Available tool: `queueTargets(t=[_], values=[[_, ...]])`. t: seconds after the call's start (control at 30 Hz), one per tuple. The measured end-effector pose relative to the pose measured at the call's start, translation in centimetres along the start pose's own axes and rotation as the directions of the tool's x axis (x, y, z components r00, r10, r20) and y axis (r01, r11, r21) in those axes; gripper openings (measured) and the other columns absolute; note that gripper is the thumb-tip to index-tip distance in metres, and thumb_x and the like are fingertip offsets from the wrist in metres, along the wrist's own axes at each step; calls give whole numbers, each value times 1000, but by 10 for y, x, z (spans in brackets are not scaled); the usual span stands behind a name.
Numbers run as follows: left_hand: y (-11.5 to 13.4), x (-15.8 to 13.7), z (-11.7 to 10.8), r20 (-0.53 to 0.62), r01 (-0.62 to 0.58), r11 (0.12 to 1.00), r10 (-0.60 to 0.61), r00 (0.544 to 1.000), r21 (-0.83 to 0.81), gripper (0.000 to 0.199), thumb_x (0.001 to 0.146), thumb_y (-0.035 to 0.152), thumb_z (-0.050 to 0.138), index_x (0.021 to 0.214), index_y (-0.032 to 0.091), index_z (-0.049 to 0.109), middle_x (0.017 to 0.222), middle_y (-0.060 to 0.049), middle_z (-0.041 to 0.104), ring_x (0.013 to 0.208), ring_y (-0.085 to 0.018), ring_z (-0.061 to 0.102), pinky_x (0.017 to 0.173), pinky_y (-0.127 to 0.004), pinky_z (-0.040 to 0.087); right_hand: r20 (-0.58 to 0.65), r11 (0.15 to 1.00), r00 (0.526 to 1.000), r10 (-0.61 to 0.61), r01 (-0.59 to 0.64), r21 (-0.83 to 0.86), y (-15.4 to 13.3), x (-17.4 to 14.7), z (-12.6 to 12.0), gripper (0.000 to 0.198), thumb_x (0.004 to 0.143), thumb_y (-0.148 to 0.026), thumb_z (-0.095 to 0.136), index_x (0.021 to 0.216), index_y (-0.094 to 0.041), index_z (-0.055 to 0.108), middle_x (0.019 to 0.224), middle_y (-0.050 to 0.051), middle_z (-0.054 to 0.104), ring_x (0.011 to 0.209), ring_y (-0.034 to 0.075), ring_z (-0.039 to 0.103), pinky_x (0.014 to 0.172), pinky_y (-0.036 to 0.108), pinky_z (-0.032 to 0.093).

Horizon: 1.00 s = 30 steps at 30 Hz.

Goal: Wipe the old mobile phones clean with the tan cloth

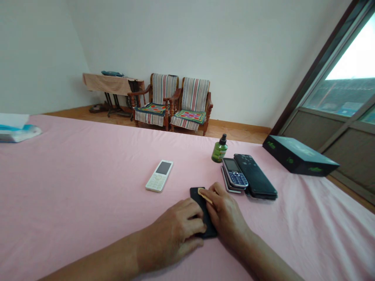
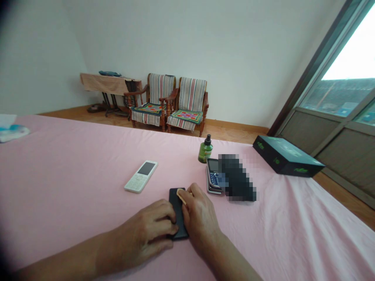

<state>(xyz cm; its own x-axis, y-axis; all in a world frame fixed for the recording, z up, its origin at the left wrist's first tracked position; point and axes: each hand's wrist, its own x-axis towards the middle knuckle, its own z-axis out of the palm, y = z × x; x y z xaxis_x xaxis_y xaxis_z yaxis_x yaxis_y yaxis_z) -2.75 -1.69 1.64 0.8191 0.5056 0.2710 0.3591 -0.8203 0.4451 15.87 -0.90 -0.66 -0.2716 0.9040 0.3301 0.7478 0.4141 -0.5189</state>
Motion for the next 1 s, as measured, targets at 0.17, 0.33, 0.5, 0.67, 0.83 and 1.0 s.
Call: queueTargets(t=[0.17, 0.33, 0.5, 0.67, 0.83, 1.0], values=[[0, 0, -2, 8, 16, 1000, -16, 1000, -11, 11, 83, 12, 72, 90, 15, 64, 102, -6, 60, 100, -22, 54, 87, -32, 46, -36, 999, 999, -2, 4, 52, 0, -1, 0, 26, 85, -6, 48, 94, -19, 69, 80, 3, 51, 73, 18, 52, 66, 28, 42], [-3, -1, -2, 8, -18, 998, 19, 1000, -66, 12, 88, 8, 64, 98, 15, 65, 105, -8, 59, 103, -21, 53, 90, -31, 46, -70, 996, 997, 42, -36, 84, 9, 1, 3, 29, 86, -5, 45, 97, -19, 69, 85, 4, 51, 77, 17, 53, 71, 28, 45], [-6, -1, -1, 3, -25, 998, 26, 1000, -61, 15, 88, 8, 62, 99, 17, 65, 106, -8, 59, 103, -22, 53, 90, -33, 48, -67, 997, 997, 24, -18, 81, 9, 3, 3, 38, 84, -1, 46, 106, -20, 70, 84, 3, 51, 76, 17, 53, 70, 28, 45], [-6, 0, -3, 11, -28, 996, 29, 1000, -87, 12, 87, 7, 63, 94, 17, 64, 105, -8, 59, 104, -22, 53, 88, -32, 49, -67, 998, 998, 8, -4, 59, 4, 1, 1, 32, 81, -2, 49, 96, -20, 71, 81, 3, 53, 75, 17, 53, 66, 27, 42], [-6, 1, -5, 4, -38, 994, 39, 999, -105, 15, 87, 5, 59, 95, 17, 63, 105, -8, 58, 103, -21, 54, 88, -30, 48, -124, 995, 988, 94, -87, 56, 2, -3, 1, 25, 80, -3, 52, 84, -18, 70, 77, 2, 53, 72, 17, 54, 62, 26, 39], [-8, 0, -5, 3, -40, 994, 40, 999, -105, 16, 86, 4, 60, 94, 17, 63, 106, -8, 58, 102, -21, 54, 87, -30, 48, -125, 997, 989, 82, -82, 7, 6, -1, 2, 24, 83, -5, 49, 86, -17, 70, 79, 3, 51, 73, 17, 53, 64, 28, 39]])
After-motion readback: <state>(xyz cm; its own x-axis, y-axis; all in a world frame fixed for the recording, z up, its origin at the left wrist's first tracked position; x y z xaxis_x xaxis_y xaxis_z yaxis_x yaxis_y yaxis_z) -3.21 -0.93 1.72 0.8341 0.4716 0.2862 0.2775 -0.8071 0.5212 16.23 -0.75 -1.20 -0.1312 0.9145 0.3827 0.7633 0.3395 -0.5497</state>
